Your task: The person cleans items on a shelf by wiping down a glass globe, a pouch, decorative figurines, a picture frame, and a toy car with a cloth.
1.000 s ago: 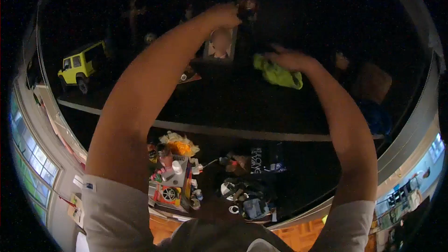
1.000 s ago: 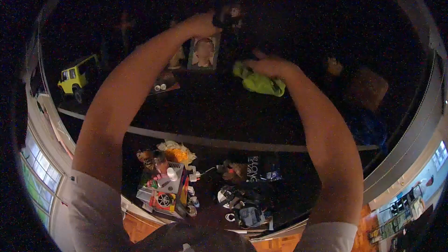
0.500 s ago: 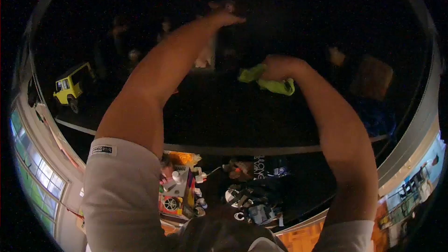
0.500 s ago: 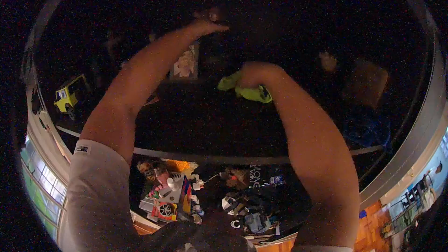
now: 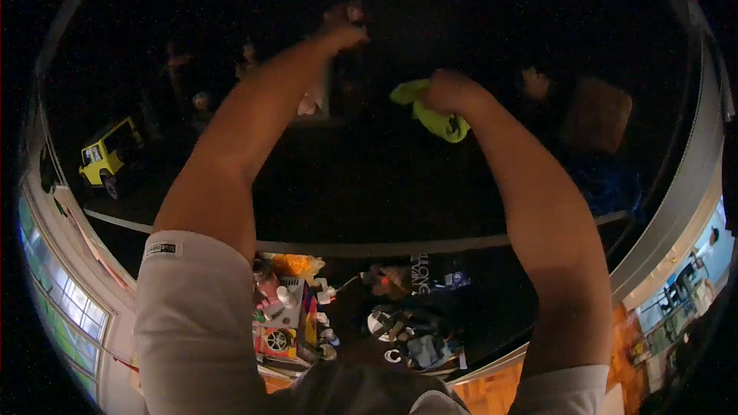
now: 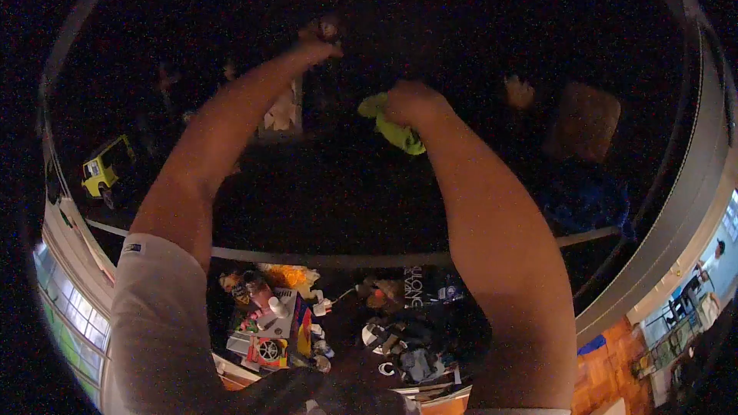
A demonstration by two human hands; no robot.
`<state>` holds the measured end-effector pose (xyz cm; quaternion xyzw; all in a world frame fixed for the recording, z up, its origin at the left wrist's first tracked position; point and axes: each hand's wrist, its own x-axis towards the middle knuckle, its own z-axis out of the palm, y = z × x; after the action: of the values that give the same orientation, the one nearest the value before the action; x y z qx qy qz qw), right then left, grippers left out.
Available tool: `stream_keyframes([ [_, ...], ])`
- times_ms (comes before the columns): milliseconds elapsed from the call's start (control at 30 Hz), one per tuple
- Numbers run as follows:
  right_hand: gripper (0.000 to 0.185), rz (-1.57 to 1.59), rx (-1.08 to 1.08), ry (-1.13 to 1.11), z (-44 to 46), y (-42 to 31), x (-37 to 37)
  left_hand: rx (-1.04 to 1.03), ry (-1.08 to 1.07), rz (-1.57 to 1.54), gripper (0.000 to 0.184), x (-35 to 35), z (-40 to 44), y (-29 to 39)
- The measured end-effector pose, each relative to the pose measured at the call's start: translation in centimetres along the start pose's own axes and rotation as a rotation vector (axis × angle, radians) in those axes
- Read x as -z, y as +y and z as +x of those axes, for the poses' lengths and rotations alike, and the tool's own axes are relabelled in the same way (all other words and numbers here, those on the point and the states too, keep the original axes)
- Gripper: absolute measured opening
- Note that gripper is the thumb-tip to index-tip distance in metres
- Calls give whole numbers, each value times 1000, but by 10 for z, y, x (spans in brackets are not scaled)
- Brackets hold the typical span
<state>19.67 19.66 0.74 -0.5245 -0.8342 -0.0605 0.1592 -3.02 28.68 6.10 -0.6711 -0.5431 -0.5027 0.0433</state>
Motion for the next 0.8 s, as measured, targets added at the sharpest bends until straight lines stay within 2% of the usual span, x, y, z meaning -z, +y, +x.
stream_keyframes([
  [33,33,25,-41,-2,-1,-1,2,3,-16,-21,91,-1,6,-6],
  [67,32,49,-82,-4,0,-1,4,-83,20,-61,82,-1,15,-10],
  [133,32,-51,-45,144,17,8,-7,-253,96,-144,64,2,23,-10],
  [233,34,-155,99,291,14,13,-1,-146,229,-43,54,22,-12,39],
  [267,34,-182,162,329,9,12,4,-132,153,-115,65,29,-10,40],
  [333,36,-93,84,384,19,22,4,-103,-3,-261,87,43,-10,46],
  [367,37,-50,45,409,24,26,5,-118,-61,-296,87,47,-12,47],
  [467,39,348,-255,521,35,32,8,-154,-211,-403,83,73,-55,76],
  [567,44,707,-107,579,10,22,13,-168,-308,-528,76,96,-81,83],
  [633,47,1020,-138,454,17,21,15,-174,-358,-629,70,111,-95,85],
  [667,49,1174,-153,385,20,18,15,-171,-304,-627,68,118,-104,86],
  [767,47,1493,3,255,15,-2,14,-166,-167,-677,62,133,-129,85],
  [800,47,1518,11,191,8,-12,12,-167,-141,-733,61,135,-135,83],
])
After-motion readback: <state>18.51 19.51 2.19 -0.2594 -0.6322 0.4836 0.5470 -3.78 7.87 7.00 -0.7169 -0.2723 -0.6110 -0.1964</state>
